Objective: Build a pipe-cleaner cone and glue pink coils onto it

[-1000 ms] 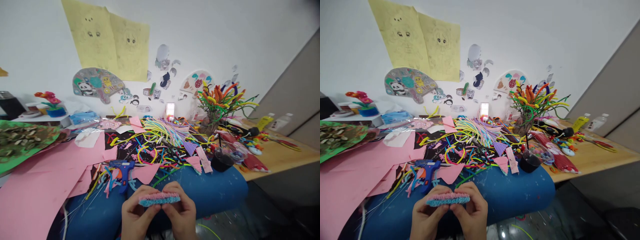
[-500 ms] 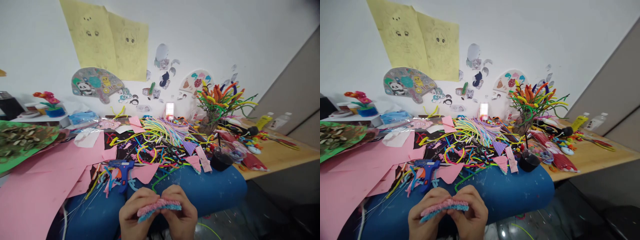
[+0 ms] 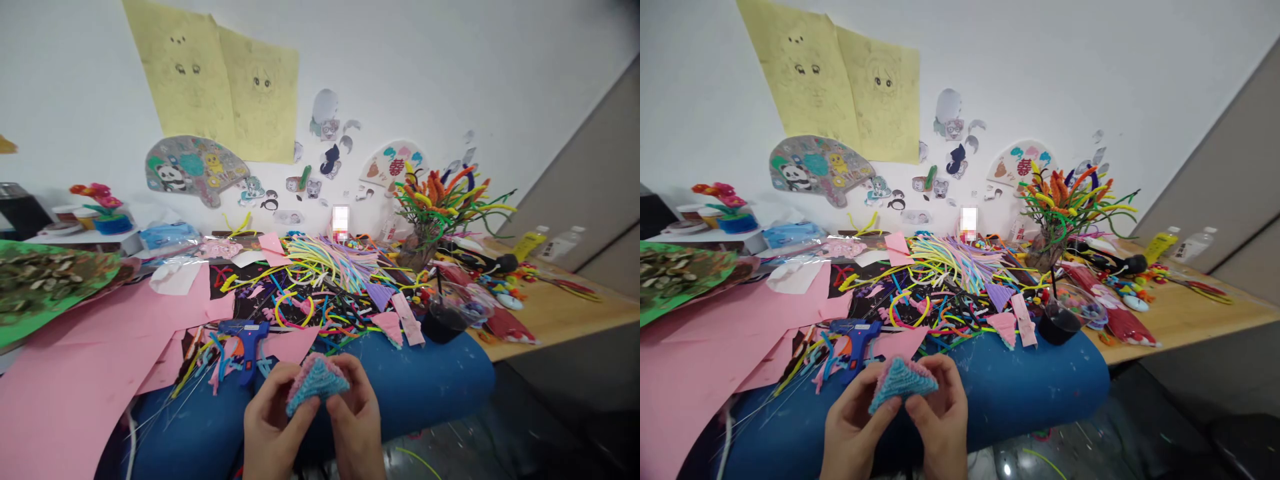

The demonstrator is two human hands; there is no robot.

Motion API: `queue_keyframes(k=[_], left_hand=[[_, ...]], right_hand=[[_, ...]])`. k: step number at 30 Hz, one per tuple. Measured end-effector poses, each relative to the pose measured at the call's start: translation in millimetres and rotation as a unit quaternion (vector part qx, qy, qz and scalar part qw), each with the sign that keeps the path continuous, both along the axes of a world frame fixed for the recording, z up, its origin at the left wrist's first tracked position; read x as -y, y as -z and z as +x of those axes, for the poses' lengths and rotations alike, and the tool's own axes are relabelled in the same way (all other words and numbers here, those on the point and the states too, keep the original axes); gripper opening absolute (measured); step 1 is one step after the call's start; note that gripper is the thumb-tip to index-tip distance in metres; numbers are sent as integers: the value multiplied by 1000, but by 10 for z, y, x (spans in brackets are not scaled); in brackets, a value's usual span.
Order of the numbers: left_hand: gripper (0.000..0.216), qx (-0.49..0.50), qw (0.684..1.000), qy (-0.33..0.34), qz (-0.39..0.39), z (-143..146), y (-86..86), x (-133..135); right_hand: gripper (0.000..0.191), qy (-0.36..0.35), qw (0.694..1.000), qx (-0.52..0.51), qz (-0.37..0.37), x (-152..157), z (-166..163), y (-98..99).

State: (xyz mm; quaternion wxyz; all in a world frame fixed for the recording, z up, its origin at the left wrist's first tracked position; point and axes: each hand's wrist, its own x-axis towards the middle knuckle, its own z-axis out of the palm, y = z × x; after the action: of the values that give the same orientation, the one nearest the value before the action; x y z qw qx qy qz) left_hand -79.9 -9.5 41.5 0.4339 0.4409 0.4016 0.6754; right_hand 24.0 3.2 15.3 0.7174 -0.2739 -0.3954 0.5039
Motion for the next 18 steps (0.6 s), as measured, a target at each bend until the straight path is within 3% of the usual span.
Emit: queue_keyframes(k=[4,10,18], left_hand=[[10,-57,998,-1,28,-54,-73,35],[16,-39,999,8,32,-53,-99,57],[9,-33,994,41,91,-110,11,23]], right_hand=[[56,11,997,47,56,9,72,-36],[16,-2,991,111,72,29,118,-80],[18,7,985,130,110,29,100,-165]])
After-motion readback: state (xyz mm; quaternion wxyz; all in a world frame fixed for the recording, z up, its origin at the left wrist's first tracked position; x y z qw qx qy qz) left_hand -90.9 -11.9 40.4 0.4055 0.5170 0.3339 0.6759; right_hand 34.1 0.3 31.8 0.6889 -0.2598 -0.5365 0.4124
